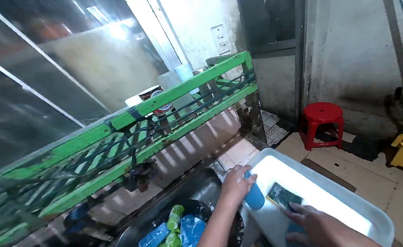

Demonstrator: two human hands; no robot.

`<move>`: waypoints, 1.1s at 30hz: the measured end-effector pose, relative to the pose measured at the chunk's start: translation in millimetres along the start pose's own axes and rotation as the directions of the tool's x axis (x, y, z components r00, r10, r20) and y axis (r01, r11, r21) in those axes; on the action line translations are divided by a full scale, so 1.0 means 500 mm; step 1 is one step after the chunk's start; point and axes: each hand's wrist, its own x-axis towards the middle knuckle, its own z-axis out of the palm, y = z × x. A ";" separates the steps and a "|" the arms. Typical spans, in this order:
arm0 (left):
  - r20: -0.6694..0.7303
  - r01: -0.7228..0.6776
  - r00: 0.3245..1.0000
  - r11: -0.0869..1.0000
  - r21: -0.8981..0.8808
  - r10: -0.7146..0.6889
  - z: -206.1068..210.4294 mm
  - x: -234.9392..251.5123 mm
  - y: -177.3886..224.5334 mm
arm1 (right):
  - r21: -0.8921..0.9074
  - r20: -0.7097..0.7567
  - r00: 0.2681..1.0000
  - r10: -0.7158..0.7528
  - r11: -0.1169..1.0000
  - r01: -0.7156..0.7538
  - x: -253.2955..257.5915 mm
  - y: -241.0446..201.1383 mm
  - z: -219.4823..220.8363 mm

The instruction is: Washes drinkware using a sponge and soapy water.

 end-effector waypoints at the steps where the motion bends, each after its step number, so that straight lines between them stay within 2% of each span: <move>1: 0.059 -0.046 0.997 0.996 0.073 0.042 0.006 0.009 0.001 | -0.035 -0.046 0.998 -0.046 0.998 0.045 0.020 0.001 -0.006; 3: 0.118 -0.139 0.986 0.979 0.148 0.122 0.037 0.029 0.007 | -0.121 -0.102 0.983 -0.151 0.983 0.138 0.080 0.008 -0.025; 5: 0.039 -0.158 0.987 0.982 0.102 0.155 0.088 0.046 0.005 | -0.159 -0.007 0.985 -0.175 0.972 0.172 0.141 0.020 -0.023; 7: -0.100 -0.051 0.994 0.998 -0.023 0.048 0.138 0.056 0.010 | -0.156 0.005 0.979 -0.204 0.967 0.202 0.180 0.042 0.011; 9: -0.116 0.015 0.993 0.999 -0.043 -0.019 0.166 0.056 0.028 | -0.163 -0.017 0.987 -0.160 0.974 0.155 0.189 0.060 0.033; 11: -0.016 -0.133 0.991 0.991 0.005 0.133 0.177 0.058 0.039 | -0.171 -0.014 0.998 -0.069 0.983 0.065 0.184 0.069 0.031; 13: 0.105 -0.327 0.941 0.944 0.047 0.321 0.184 0.071 0.050 | -0.170 0.018 1.000 0.006 0.986 -0.003 0.169 0.069 0.011; 14: 0.114 -0.372 0.924 0.927 0.040 0.366 0.189 0.080 0.057 | -0.180 0.031 0.999 0.032 0.983 -0.026 0.160 0.070 -0.001; 16: 0.026 -0.304 0.952 0.952 -0.045 0.305 0.209 0.094 0.064 | -0.218 0.055 0.997 0.057 0.975 -0.044 0.140 0.084 -0.009; 18: -0.014 -0.090 0.996 0.979 -0.184 0.089 0.241 0.107 0.066 | -0.202 0.109 0.990 0.090 0.977 -0.067 0.115 0.096 -0.008; 19: 0.044 -0.003 0.999 0.984 -0.180 0.011 0.252 0.109 0.068 | -0.190 0.129 0.987 0.100 0.979 -0.074 0.104 0.100 -0.007; 20: 0.126 0.015 0.992 0.993 -0.120 0.000 0.259 0.109 0.073 | -0.176 0.137 0.985 0.107 0.981 -0.082 0.094 0.106 -0.007; 23: 0.287 -0.266 0.925 0.964 0.020 0.249 0.269 0.095 0.084 | -0.136 0.137 0.984 0.118 0.986 -0.099 0.074 0.123 -0.013; 24: 0.288 -0.323 0.908 0.946 0.021 0.304 0.266 0.086 0.083 | -0.112 0.138 0.983 0.123 0.988 -0.108 0.065 0.126 -0.016; 25: 0.265 -0.314 0.919 0.948 0.044 0.292 0.259 0.074 0.083 | -0.080 0.127 0.985 0.119 0.991 -0.109 0.056 0.131 -0.016; 28: 0.145 -0.088 0.987 0.988 0.130 0.069 0.229 0.012 0.106 | 0.116 0.047 0.992 0.114 0.986 -0.119 0.040 0.148 -0.015; 29: 0.152 -0.068 0.987 0.991 0.116 0.050 0.230 -0.010 0.112 | 0.220 0.013 0.993 0.119 0.968 -0.119 0.038 0.152 -0.016; 31: 0.249 -0.054 0.968 0.994 0.095 0.028 0.245 -0.047 0.124 | 0.416 -0.046 0.987 0.155 0.901 -0.122 0.036 0.151 -0.017; 33: 0.259 -0.078 0.964 0.994 0.080 0.055 0.267 -0.046 0.123 | 0.565 -0.095 0.974 0.203 0.817 -0.116 0.043 0.145 -0.017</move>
